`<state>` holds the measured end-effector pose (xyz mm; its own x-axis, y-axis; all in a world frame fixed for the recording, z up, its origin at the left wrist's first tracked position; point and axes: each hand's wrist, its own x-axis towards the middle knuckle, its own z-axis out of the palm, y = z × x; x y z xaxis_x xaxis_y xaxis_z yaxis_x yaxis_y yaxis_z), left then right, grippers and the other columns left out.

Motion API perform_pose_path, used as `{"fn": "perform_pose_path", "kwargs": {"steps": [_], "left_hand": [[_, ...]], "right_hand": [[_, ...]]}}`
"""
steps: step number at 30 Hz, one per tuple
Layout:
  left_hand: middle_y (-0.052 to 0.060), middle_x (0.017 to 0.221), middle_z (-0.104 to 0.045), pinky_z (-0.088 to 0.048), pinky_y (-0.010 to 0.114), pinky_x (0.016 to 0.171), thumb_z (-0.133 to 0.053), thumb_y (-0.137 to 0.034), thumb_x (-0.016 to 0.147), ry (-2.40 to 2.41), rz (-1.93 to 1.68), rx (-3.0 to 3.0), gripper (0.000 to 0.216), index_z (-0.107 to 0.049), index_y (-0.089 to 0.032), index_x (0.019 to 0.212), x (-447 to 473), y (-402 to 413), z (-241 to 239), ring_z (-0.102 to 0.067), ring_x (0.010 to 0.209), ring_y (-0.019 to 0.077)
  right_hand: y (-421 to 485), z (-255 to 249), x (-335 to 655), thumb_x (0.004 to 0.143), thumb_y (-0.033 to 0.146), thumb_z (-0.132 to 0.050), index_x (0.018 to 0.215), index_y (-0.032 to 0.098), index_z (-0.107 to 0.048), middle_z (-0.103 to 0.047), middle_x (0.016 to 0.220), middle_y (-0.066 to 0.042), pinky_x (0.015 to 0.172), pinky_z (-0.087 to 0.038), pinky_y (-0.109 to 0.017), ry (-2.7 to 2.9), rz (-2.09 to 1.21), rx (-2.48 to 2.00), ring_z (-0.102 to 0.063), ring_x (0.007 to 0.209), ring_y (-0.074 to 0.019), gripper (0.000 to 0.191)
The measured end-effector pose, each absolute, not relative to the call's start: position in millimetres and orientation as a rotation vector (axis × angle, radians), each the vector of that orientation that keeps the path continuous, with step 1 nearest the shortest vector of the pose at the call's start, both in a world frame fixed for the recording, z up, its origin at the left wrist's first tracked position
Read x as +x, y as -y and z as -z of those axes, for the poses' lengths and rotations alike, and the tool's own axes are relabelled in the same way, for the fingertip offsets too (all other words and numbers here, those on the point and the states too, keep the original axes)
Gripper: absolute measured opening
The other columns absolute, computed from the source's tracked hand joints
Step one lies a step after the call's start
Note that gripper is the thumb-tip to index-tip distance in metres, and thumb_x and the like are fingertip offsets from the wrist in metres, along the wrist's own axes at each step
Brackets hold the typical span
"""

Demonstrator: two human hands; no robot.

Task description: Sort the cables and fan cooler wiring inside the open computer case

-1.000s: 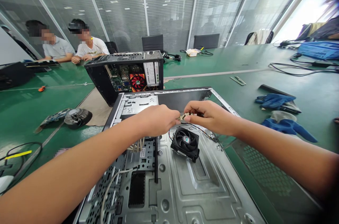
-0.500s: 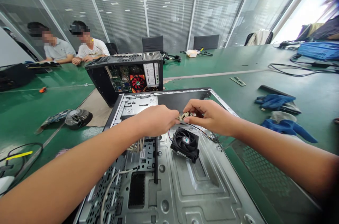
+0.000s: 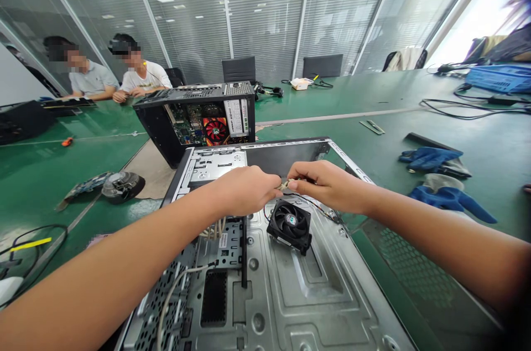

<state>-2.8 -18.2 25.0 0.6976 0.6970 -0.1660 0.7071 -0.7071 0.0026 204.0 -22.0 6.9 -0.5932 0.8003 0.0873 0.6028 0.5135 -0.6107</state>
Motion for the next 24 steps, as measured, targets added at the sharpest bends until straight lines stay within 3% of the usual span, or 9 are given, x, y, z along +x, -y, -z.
{"fn": "perform_pose_path", "kwargs": {"steps": [12, 24], "left_hand": [[0.008, 0.073, -0.063, -0.036, 0.03, 0.055, -0.033, -0.04, 0.095, -1.191, 0.253, 2.828, 0.033, -0.058, -0.019, 0.091, -2.7, 18.7, -27.7, -0.055, 0.061, 0.0187], [0.009, 0.073, -0.063, -0.035, 0.03, 0.055, -0.029, -0.045, 0.095, -1.197, 0.244, 2.814, 0.039, -0.059, -0.02, 0.091, -3.4, 18.1, -26.4, -0.055, 0.06, 0.0195]], "right_hand": [[19.8, -3.9, 204.7, 0.084, 0.039, -0.059, 0.087, 0.018, -0.057, -0.051, 0.065, 0.003, 0.056, -0.029, -0.025, 2.317, -0.743, -1.119, -0.04, 0.059, -0.0102, 0.021], [20.3, -5.9, 202.8, 0.091, 0.041, -0.042, 0.082, 0.017, -0.057, -0.047, 0.063, 0.003, 0.057, -0.028, -0.026, 2.444, -0.685, -1.156, -0.038, 0.059, -0.0107, 0.029]]}}
